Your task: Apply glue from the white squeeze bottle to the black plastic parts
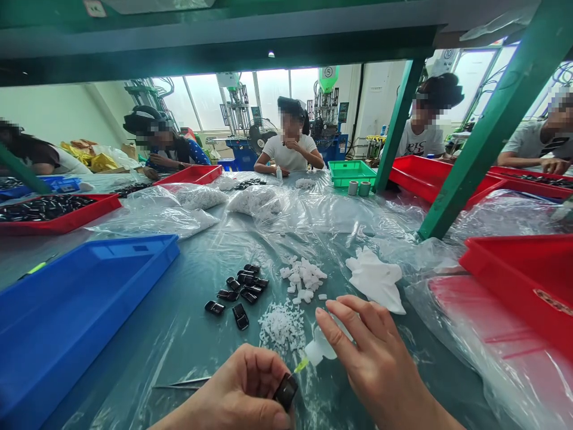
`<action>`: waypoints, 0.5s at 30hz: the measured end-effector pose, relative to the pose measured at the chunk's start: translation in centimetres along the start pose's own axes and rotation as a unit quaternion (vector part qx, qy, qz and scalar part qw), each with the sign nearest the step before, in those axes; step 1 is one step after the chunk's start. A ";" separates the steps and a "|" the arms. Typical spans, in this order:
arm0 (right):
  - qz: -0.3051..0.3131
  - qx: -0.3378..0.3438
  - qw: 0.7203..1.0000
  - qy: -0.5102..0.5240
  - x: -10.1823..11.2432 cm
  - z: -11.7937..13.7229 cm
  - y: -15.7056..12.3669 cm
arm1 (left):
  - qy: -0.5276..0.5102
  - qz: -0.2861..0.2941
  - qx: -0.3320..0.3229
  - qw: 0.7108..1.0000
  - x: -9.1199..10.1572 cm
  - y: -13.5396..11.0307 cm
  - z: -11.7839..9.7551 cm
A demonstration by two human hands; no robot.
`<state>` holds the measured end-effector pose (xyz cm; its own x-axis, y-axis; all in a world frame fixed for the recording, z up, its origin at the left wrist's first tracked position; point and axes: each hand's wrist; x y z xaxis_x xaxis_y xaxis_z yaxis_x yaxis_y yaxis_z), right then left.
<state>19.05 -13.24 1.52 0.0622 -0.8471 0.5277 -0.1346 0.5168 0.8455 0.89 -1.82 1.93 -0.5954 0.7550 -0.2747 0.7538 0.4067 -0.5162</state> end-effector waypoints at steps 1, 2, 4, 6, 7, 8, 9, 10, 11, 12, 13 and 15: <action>-0.002 -0.001 1.000 0.001 0.0 0.0 0.0 | 0.000 -0.001 0.001 1.000 0.0 0.0 0.0; -0.004 -0.001 1.000 0.002 0.0 0.0 0.0 | 0.000 0.000 0.000 1.000 0.0 0.0 0.1; -0.008 -0.003 1.000 0.004 0.0 0.0 -0.1 | 0.002 0.008 -0.003 1.000 0.1 0.1 0.3; -0.007 -0.003 1.000 0.006 -0.1 0.0 -0.1 | 0.004 0.015 -0.006 1.000 0.2 0.1 0.4; -0.004 -0.003 1.000 0.006 -0.1 0.1 -0.1 | 0.005 0.016 -0.006 1.000 0.2 0.1 0.5; -0.004 -0.004 1.000 0.005 0.0 0.1 -0.2 | 0.006 0.016 -0.006 1.000 0.2 0.1 0.5; -0.002 -0.003 1.000 0.003 0.1 0.1 -0.1 | 0.008 0.016 -0.005 1.000 0.2 0.1 0.5; 0.001 -0.001 1.000 0.002 0.1 0.1 -0.1 | 0.009 0.016 -0.005 1.000 0.2 0.2 0.5; 0.004 0.001 1.000 0.002 0.2 0.1 -0.1 | 0.010 0.016 -0.004 1.000 0.2 0.2 0.4; 0.007 0.003 1.000 0.001 0.4 0.0 0.0 | 0.010 0.018 -0.004 1.000 0.2 0.2 0.4; 0.010 0.006 1.000 0.002 0.5 0.0 0.0 | 0.010 0.018 -0.003 1.000 0.2 0.2 0.3; 0.019 0.012 1.000 0.002 0.6 0.0 0.0 | 0.008 0.014 -0.002 1.000 0.1 0.2 0.3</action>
<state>19.09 -13.74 1.86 0.0615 -0.8263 0.5598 -0.1608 0.5453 0.8226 0.91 -1.78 1.58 -0.5691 0.7747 -0.2757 0.7714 0.3869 -0.5053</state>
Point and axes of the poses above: each hand's wrist, its own y-axis towards the middle knuckle, its own x-axis out of the back of the hand, z = x × y, and after that the axes turned 10 degrees about -z, right-handed
